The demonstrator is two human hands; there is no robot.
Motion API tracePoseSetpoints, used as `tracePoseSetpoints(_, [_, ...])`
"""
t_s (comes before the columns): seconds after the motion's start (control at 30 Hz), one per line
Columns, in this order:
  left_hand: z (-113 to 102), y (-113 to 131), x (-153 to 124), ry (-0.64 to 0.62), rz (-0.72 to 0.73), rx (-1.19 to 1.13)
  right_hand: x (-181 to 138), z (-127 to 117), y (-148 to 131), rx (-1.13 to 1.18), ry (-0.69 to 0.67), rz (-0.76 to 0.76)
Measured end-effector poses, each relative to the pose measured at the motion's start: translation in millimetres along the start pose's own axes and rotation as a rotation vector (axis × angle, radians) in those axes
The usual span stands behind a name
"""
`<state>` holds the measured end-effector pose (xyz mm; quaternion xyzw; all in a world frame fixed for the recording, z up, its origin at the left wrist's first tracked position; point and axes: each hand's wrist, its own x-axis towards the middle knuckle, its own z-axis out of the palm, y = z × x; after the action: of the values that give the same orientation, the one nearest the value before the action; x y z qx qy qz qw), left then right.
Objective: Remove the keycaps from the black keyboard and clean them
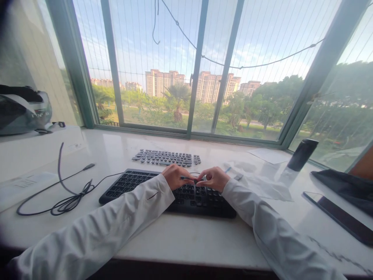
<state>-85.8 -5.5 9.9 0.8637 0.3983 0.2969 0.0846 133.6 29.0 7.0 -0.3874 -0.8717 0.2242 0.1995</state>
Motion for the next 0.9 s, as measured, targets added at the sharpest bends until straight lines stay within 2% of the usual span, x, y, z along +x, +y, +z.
tracePoseSetpoints(0.17, [0.2, -0.6, 0.4, 0.037, 0.048, -0.152, -6.4, 6.7, -0.8, 0.029, 0.135, -0.001])
tracePoseSetpoints(0.33, [-0.7, 3.6, 0.5, -0.003, 0.105, -0.131, -14.2, 6.5, -16.5, 0.058, 0.211, -0.005])
tracePoseSetpoints(0.6, [2.0, 6.6, 1.8, -0.017, -0.027, -0.300, -17.2, 9.2, -16.0, 0.189, 0.138, 0.035])
tracePoseSetpoints(0.8, [-11.2, 8.2, 3.8, -0.167, -0.113, -0.464, -18.9, 7.1, -22.2, 0.240, 0.122, 0.075])
tracePoseSetpoints(0.9, [-16.8, 10.7, 3.9, -0.233, -0.153, -0.513, -20.4, 5.3, -27.5, 0.239, 0.050, 0.082])
